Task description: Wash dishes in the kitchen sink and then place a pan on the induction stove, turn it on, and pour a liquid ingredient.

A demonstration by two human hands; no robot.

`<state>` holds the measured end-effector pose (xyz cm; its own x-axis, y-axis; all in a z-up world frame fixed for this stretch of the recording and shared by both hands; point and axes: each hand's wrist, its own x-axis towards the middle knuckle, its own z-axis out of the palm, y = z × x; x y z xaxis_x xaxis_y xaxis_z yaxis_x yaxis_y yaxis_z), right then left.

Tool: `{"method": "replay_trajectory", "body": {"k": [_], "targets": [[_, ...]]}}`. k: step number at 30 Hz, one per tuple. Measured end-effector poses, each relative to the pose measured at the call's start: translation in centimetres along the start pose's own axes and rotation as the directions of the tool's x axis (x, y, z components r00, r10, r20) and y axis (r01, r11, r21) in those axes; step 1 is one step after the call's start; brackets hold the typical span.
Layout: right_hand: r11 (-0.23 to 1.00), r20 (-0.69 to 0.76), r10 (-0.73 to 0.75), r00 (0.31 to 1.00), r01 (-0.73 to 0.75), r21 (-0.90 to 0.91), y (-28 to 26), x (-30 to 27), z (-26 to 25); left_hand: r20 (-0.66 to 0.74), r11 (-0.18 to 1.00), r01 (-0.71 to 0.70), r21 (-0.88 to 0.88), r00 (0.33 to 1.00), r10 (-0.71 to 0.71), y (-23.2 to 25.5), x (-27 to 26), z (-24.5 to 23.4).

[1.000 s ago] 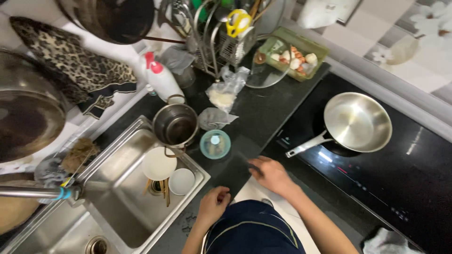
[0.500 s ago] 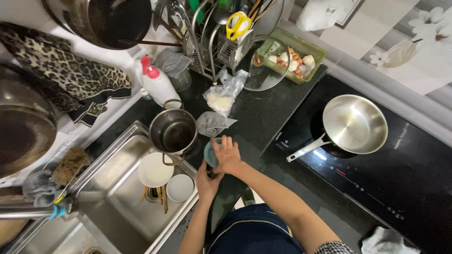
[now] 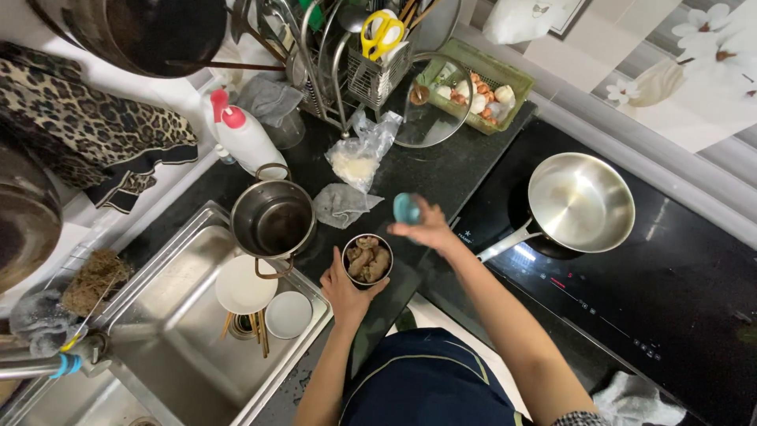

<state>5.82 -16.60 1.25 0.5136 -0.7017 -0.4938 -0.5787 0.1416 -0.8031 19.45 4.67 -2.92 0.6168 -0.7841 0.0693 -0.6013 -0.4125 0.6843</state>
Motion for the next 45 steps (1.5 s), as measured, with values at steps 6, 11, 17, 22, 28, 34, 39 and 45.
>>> {"method": "replay_trajectory", "body": {"k": [6,11,17,22,28,34,39,45], "targets": [[0.837,-0.296,0.033,0.955,-0.188,-0.513,3.8,2.7,0.2,0.086,0.998,0.031,0.054,0.996,-0.035,2.0,1.4,-0.3],[0.846,-0.357,-0.176,0.917,-0.044,-0.531,8.0,5.6,1.0,0.095,0.983,-0.181,0.022,0.979,0.178,2.9,2.7,0.2],[0.809,-0.281,-0.245,0.928,0.035,-0.587,7.0,6.5,-0.8,0.149,0.998,-0.044,0.044,0.988,0.037,3.4,3.1,1.5],[0.729,-0.181,-0.397,0.900,0.189,-0.658,2.9,6.5,-4.4,0.222,0.997,-0.025,0.075,0.975,0.008,4.2,2.5,-0.1],[0.646,-0.018,-0.679,0.734,0.586,-0.488,-17.4,-2.9,-10.4,0.278,0.984,-0.015,0.179,0.960,-0.036,0.9,-0.6,-1.5],[0.146,-0.196,-0.980,0.014,0.722,-0.677,-36.1,-14.0,-11.4,0.445,0.964,0.097,0.248,0.873,-0.202,-3.6,-1.3,1.5],[-0.348,0.139,-0.878,-0.458,0.412,-0.842,-45.3,-17.6,-7.2,0.514,0.980,0.076,0.182,0.843,-0.161,-6.2,-0.9,1.9],[-0.449,0.337,-0.776,-0.534,0.091,-0.889,-51.2,-17.8,-4.5,0.344,0.978,0.114,0.176,0.924,-0.170,-7.6,-3.9,0.2]]}}
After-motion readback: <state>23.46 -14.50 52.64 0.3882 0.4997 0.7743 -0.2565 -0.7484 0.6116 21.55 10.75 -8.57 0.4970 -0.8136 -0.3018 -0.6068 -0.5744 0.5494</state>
